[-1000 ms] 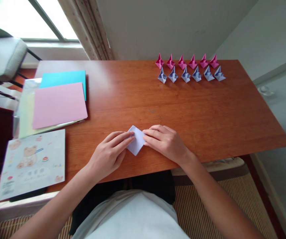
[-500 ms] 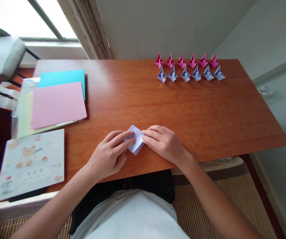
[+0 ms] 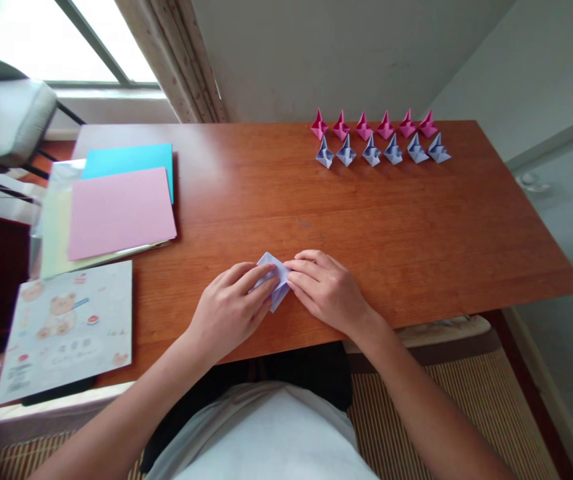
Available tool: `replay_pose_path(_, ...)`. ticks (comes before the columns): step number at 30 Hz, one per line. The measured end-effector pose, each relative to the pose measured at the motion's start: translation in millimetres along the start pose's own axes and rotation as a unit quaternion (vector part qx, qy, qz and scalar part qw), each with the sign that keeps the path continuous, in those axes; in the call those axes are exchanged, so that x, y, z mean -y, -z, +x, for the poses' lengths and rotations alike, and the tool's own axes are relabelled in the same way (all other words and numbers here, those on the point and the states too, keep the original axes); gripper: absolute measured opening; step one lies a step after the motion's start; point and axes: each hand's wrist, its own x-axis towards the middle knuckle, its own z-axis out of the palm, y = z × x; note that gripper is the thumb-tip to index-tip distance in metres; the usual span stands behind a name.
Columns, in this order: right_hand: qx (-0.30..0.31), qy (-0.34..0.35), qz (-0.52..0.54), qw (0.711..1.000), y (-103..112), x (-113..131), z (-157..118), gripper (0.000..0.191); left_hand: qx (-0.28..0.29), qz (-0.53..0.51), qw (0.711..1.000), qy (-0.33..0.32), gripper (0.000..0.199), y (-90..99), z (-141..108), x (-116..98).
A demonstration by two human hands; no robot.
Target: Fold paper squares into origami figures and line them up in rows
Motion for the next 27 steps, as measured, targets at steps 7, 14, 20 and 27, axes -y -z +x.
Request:
replay_pose_path(7,0.022,-0.04,0.024,0.999,2.7,9.6,-3.4,0.041,0.0,-0.005,1.0,0.005,0.021,-1.5,0.2,0.5)
replay_pose_path(14,0.012,-0.023,0.015,1.0,-7.8,19.2,2.3,0.052,-0.013,-0.007,1.0,0.008,0.027,-4.2,-2.4,-0.2)
replay_pose_path(20,-0.014,-0.011,-0.013,1.0,-10.3,20.1,-0.6,0.036,-0.011,-0.01,1.0,0.015,0.027,-5.0,-3.3,-1.1)
replay_pose_path(27,-0.021,-0.026,0.001,0.999,-6.7,17.7,-14.2,0.033,-0.013,-0.009,1.0,0.021,0.022,-4.8,-2.9,-1.7)
